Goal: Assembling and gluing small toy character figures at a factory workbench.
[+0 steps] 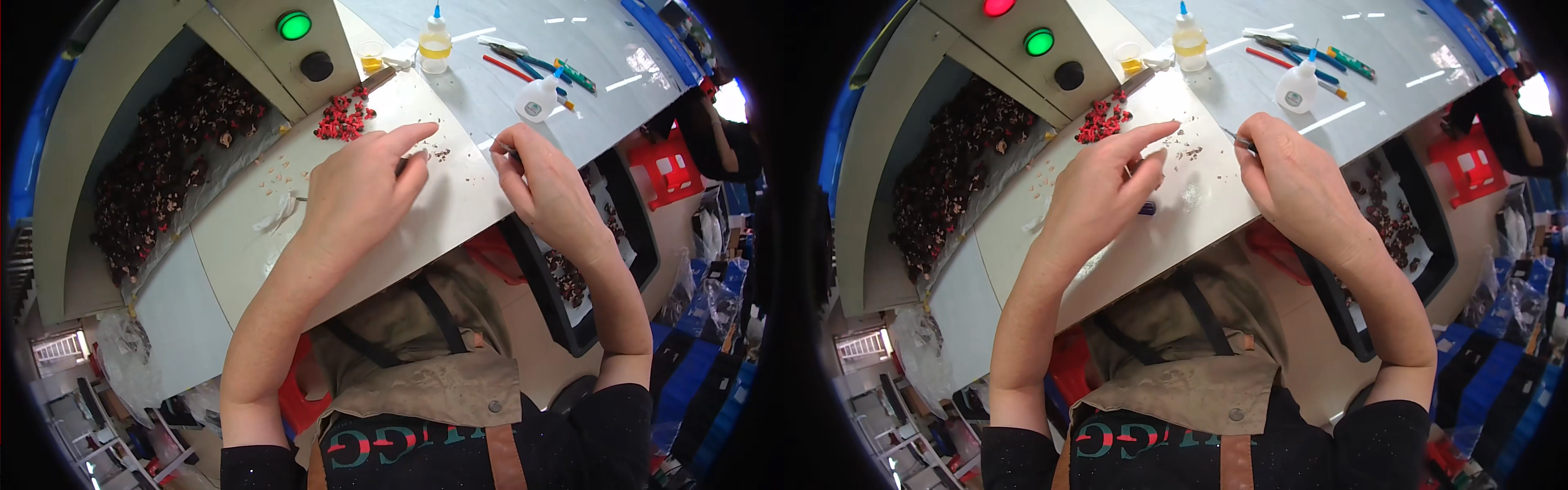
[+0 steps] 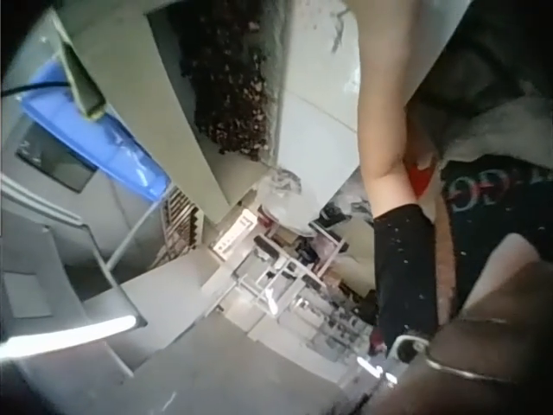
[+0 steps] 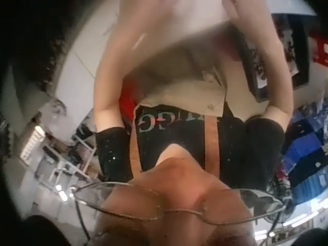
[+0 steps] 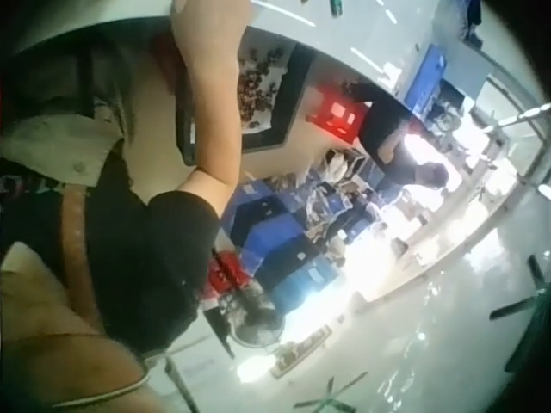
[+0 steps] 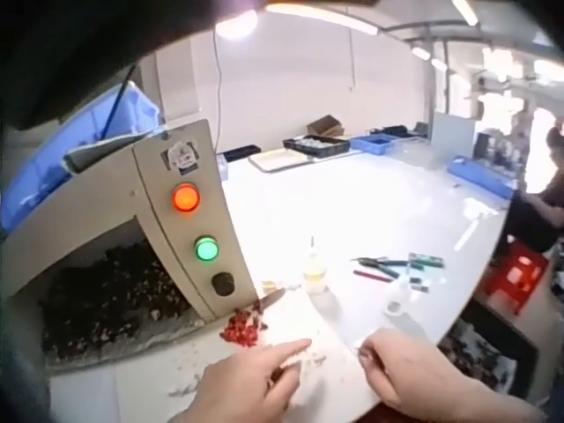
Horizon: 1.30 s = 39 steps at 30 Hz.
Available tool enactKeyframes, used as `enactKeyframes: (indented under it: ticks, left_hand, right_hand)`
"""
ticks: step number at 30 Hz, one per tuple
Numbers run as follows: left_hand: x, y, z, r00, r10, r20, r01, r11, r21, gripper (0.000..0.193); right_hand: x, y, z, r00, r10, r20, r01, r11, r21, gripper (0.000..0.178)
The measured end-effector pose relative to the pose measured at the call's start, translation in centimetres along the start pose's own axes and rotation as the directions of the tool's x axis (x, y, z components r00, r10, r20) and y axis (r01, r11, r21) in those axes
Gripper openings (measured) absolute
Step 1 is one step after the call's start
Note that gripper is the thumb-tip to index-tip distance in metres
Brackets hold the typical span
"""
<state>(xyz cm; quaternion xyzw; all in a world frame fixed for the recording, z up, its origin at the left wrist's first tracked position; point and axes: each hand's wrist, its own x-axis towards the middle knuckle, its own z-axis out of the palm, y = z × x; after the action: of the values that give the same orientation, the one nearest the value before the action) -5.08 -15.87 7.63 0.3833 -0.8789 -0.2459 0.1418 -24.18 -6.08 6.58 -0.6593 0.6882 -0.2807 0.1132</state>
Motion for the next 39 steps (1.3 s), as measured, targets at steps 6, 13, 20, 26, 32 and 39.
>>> enactKeyframes:
  ticks: [6,13,20,26,32,39]
  left_hand:
    - [-0.4,-0.9,0.1,0.997,-0.079,0.009,0.076,0.915,-0.396,0.025]
    - [-6.6,-0.7,1.4,0.875,-0.244,0.419,0.444,0.060,-0.894,0.026]
    - [-9.9,-1.0,1.5,0.860,-0.341,0.380,0.430,0.082,-0.899,0.030]
    - [-11.0,-2.0,2.3,0.881,-0.376,0.287,0.375,0.186,-0.908,0.029]
    - [-11.1,-1.6,2.5,0.883,-0.373,0.283,0.373,0.196,-0.907,0.028]
    - [-11.0,-1.9,2.8,0.899,-0.343,0.272,0.354,0.204,-0.913,0.028]
  right_hand:
    - [-1.2,0.3,0.5,0.990,-0.063,-0.130,0.076,0.992,0.097,0.016]
    - [-3.7,-2.2,1.8,0.983,0.099,0.154,-0.158,0.885,0.438,0.024]
    - [-5.1,-3.0,3.7,0.983,-0.016,0.184,-0.086,0.844,0.530,0.029]
    - [-5.0,-3.5,4.8,0.970,-0.060,0.236,-0.079,0.838,0.540,0.032]
    - [-5.1,-4.0,5.4,0.948,-0.066,0.311,-0.119,0.835,0.538,0.033]
    - [-4.6,-4.1,5.4,0.927,-0.056,0.371,-0.153,0.847,0.509,0.033]
